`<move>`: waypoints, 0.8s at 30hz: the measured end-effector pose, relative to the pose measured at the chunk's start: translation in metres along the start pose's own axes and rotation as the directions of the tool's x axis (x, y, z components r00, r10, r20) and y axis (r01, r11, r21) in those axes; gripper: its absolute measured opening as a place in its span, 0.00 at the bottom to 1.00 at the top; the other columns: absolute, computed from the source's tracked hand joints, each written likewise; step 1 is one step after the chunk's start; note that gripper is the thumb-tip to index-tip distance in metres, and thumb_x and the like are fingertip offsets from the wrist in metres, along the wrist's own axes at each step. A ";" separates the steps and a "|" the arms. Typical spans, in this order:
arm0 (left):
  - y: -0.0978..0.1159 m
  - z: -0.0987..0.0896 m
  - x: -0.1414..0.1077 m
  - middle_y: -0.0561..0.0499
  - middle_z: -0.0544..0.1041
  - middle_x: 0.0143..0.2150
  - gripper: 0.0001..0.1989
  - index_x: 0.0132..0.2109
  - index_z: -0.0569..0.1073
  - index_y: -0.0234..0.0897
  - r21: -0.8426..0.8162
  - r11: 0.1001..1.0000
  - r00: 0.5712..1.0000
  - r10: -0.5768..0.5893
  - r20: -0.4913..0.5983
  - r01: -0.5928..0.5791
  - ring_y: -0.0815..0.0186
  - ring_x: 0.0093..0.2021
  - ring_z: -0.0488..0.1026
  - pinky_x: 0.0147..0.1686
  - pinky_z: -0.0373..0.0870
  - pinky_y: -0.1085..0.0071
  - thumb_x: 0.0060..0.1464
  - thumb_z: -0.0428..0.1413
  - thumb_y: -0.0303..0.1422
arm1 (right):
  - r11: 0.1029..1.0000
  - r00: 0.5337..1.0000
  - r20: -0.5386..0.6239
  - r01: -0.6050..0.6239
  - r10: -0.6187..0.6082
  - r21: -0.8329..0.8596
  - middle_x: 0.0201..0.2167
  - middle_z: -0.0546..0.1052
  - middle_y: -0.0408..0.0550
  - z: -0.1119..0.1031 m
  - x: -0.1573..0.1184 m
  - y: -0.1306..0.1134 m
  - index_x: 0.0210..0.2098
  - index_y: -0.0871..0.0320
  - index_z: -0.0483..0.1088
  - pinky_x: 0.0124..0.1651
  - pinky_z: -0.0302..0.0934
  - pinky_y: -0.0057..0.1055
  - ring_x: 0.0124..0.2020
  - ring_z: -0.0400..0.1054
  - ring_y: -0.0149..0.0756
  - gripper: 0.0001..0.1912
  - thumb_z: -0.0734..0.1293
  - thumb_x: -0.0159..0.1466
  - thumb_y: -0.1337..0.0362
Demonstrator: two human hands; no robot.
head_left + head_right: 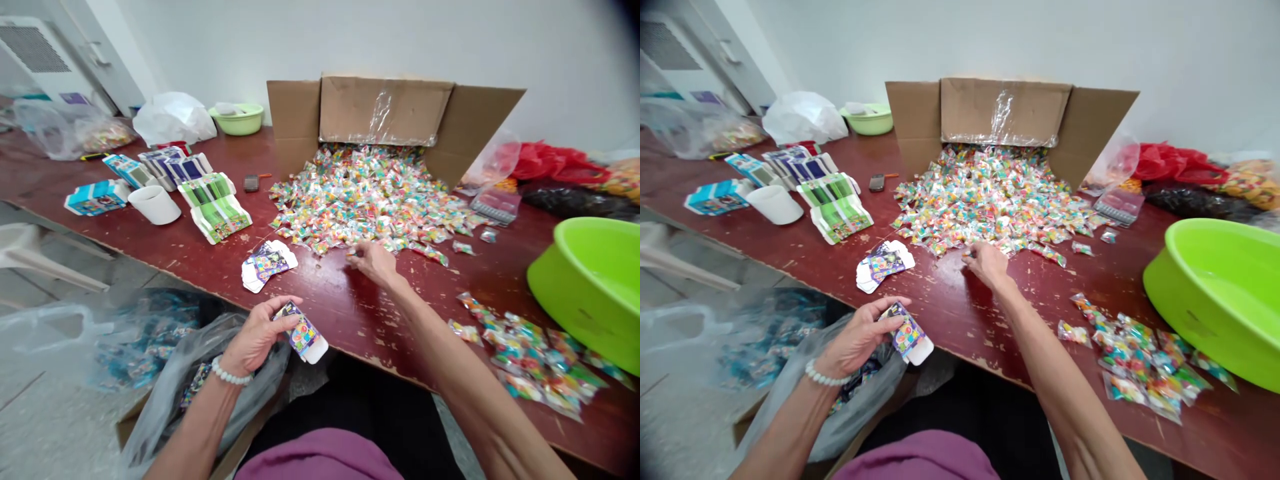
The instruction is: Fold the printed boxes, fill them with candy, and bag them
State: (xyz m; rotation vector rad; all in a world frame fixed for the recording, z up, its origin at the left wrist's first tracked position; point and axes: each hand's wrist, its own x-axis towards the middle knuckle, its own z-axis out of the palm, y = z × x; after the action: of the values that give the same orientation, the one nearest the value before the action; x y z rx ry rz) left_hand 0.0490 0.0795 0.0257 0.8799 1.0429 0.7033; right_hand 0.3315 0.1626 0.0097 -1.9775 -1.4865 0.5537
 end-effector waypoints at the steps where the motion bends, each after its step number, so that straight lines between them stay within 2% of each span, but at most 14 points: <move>1: 0.000 -0.001 0.000 0.49 0.76 0.36 0.23 0.46 0.74 0.33 0.015 1.000 1.000 0.015 -0.026 -0.015 0.67 0.32 0.75 0.28 0.74 0.73 0.43 0.70 0.35 | 0.997 1.000 -0.019 -0.015 0.017 0.070 0.32 0.79 0.48 -0.003 -0.004 0.000 0.31 0.56 0.75 0.41 0.63 0.36 0.39 0.73 0.46 0.08 0.73 0.54 0.60; 4: -0.001 -0.002 0.000 0.50 0.77 0.34 0.21 0.41 0.71 0.35 0.019 0.999 0.995 0.037 -0.088 -0.036 0.67 0.29 0.74 0.22 0.73 0.74 0.43 0.70 0.37 | 0.951 0.996 -0.053 -0.047 0.067 0.306 0.29 0.78 0.48 -0.012 -0.023 0.000 0.33 0.58 0.72 0.29 0.62 0.30 0.29 0.72 0.38 0.18 0.70 0.57 0.48; 7: -0.003 0.003 -0.003 0.49 0.78 0.35 0.23 0.43 0.70 0.36 -0.030 0.999 0.995 0.021 -0.093 -0.024 0.65 0.29 0.76 0.23 0.75 0.71 0.42 0.71 0.35 | 0.854 0.994 -0.019 -0.080 0.104 0.515 0.29 0.79 0.49 -0.020 -0.054 -0.003 0.34 0.58 0.71 0.22 0.60 0.26 0.24 0.71 0.32 0.26 0.68 0.55 0.39; 8: -0.003 0.006 -0.004 0.48 0.78 0.38 0.25 0.45 0.70 0.36 -0.059 0.998 0.996 0.016 -0.088 -0.022 0.64 0.30 0.77 0.25 0.77 0.70 0.41 0.71 0.33 | 0.792 0.993 0.020 -0.108 0.120 0.601 0.31 0.80 0.49 -0.022 -0.067 -0.005 0.34 0.58 0.71 0.21 0.59 0.24 0.24 0.71 0.31 0.27 0.69 0.53 0.39; 10: -0.006 0.012 -0.008 0.45 0.79 0.43 0.29 0.50 0.71 0.36 -0.128 0.992 0.998 -0.005 -0.058 -0.003 0.62 0.34 0.79 0.29 0.79 0.67 0.41 0.71 0.30 | 0.605 0.980 0.136 -0.197 0.145 0.771 0.32 0.80 0.48 -0.023 -0.092 -0.009 0.34 0.58 0.72 0.21 0.59 0.22 0.24 0.71 0.29 0.26 0.75 0.48 0.43; 12: -0.010 0.020 -0.014 0.43 0.80 0.44 0.31 0.53 0.71 0.36 -0.197 0.980 1.000 -0.030 -0.006 0.029 0.61 0.34 0.80 0.32 0.79 0.66 0.41 0.71 0.29 | 0.469 0.965 0.219 -0.261 0.143 0.844 0.29 0.80 0.45 -0.022 -0.116 -0.014 0.32 0.58 0.73 0.21 0.57 0.21 0.22 0.69 0.27 0.24 0.78 0.47 0.47; 14: -0.015 0.028 -0.019 0.43 0.80 0.43 0.29 0.53 0.72 0.34 -0.256 0.965 0.998 -0.045 0.040 0.054 0.60 0.34 0.80 0.35 0.79 0.65 0.42 0.70 0.28 | 0.458 0.963 0.229 -0.268 0.141 0.847 0.23 0.77 0.43 -0.019 -0.135 -0.019 0.31 0.59 0.73 0.20 0.54 0.20 0.20 0.65 0.25 0.22 0.78 0.48 0.49; 19: -0.031 0.043 -0.036 0.44 0.80 0.42 0.25 0.51 0.74 0.34 -0.307 0.949 0.990 -0.032 0.135 0.073 0.60 0.36 0.80 0.41 0.78 0.61 0.45 0.69 0.28 | 0.538 0.985 0.145 -0.174 0.095 0.825 0.17 0.72 0.40 -0.017 -0.155 -0.027 0.25 0.60 0.73 0.21 0.53 0.23 0.18 0.60 0.25 0.19 0.79 0.46 0.51; 21: -0.034 0.046 -0.042 0.45 0.80 0.42 0.23 0.49 0.74 0.33 -0.264 0.961 0.980 -0.032 0.195 0.084 0.62 0.34 0.79 0.40 0.77 0.64 0.44 0.69 0.27 | 0.557 0.978 0.197 -0.203 0.071 0.805 0.16 0.71 0.39 -0.019 -0.157 -0.028 0.24 0.59 0.73 0.20 0.53 0.24 0.17 0.59 0.25 0.19 0.78 0.47 0.51; 24: -0.033 0.049 -0.048 0.48 0.78 0.37 0.21 0.47 0.73 0.33 -0.152 0.984 0.954 -0.042 0.298 0.091 0.64 0.30 0.78 0.32 0.74 0.70 0.45 0.68 0.28 | 0.563 0.947 0.314 -0.297 0.069 0.771 0.15 0.70 0.39 -0.024 -0.159 -0.028 0.24 0.59 0.73 0.18 0.51 0.23 0.15 0.58 0.25 0.20 0.77 0.49 0.48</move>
State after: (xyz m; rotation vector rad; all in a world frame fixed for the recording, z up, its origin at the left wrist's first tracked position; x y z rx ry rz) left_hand 0.0802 0.0106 0.0286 0.7746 0.7338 0.5718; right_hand 0.2820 0.0107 0.0427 -1.3205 -0.8536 1.3533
